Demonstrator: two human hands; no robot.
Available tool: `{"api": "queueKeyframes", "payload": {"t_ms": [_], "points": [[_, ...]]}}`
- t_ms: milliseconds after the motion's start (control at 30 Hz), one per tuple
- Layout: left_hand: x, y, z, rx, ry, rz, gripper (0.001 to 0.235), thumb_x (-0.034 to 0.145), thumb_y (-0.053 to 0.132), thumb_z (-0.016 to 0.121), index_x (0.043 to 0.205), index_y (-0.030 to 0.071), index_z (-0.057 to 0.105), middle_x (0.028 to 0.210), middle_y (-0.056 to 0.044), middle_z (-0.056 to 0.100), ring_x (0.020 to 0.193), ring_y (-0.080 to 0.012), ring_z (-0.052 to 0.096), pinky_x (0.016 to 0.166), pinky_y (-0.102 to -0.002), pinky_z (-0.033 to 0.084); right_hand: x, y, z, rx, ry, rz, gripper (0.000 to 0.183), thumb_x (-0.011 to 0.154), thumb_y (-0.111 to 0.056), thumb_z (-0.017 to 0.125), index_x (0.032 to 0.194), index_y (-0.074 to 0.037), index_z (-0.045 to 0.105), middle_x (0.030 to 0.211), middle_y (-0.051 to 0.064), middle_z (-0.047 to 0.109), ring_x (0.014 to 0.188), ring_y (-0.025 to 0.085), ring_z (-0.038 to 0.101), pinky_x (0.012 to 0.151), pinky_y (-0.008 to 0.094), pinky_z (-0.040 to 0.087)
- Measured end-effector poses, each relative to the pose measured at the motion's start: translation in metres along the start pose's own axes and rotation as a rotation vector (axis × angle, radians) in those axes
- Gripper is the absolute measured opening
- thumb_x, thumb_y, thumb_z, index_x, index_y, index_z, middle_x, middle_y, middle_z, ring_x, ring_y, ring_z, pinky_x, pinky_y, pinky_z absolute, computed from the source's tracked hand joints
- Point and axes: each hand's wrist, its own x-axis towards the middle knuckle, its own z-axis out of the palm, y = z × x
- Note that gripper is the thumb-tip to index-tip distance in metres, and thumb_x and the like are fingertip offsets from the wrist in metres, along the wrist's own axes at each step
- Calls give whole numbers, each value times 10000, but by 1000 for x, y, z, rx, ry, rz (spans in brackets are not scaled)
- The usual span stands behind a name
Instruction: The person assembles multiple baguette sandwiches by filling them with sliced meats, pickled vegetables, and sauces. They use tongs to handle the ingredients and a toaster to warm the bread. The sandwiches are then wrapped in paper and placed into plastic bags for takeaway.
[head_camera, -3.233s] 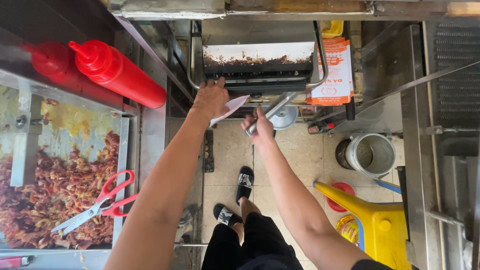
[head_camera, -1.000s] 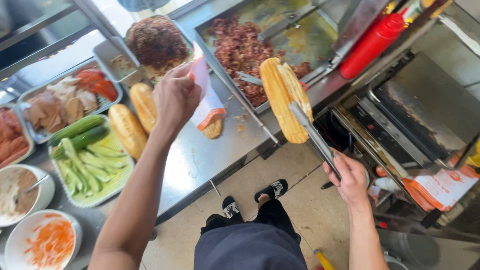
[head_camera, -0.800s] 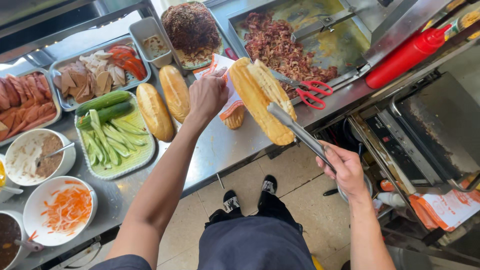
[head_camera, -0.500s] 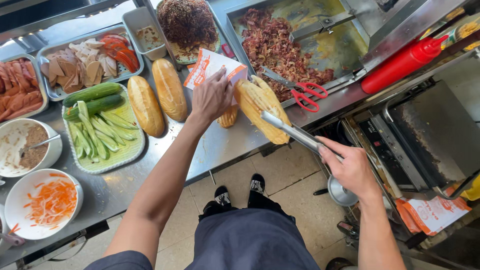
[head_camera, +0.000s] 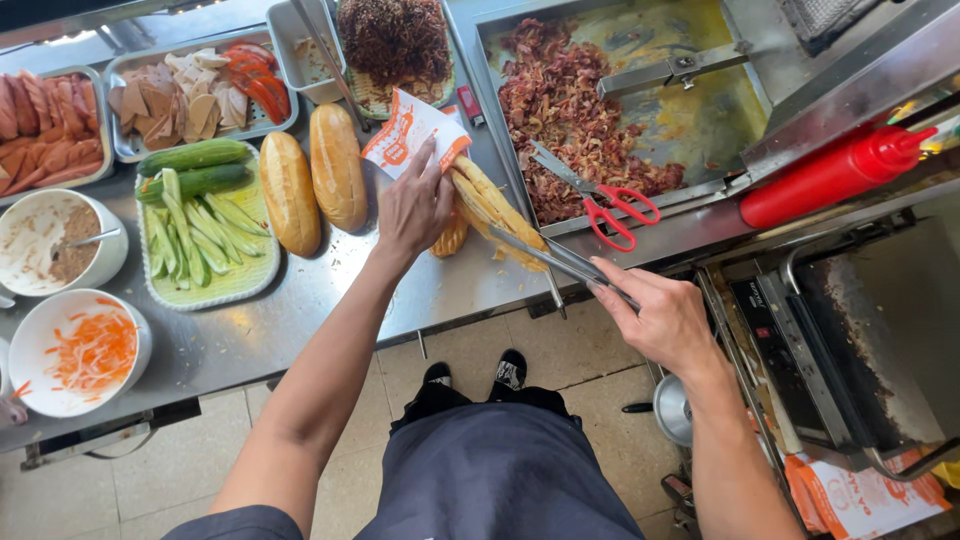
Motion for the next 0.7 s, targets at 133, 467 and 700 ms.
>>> {"api": "queueKeyframes", "payload": {"t_ms": [133,467,700], "points": [[-10,-7,4,-58,12,-85,222,1005,204,576,1001,31,717,1499,-183,561,941,-386,730,791,-471,589,12,12,-8,-112,-39,-53,380,890,-225,753,1253,-111,735,840,119,733,668,327,680,590,416,542],[-22,23,5,56,-35,-61,212,959,191,594,1046,8,657,1556,-193,481,857,-374,731,668,-452,592,24,36,29,392,-119,380,349,974,-305,661,1227,-78,739,688,71,728,653,120,675,651,287,538],[-14,31,18,147,-94,-24,211,949,205,588,995,3,627,1560,-193,470,1034,-336,723,738,-426,599,73,41,104,488,-209,473,368,1002,-355,647,1224,-83,758,720,69,704,665,98,632,641,287,512]]}}
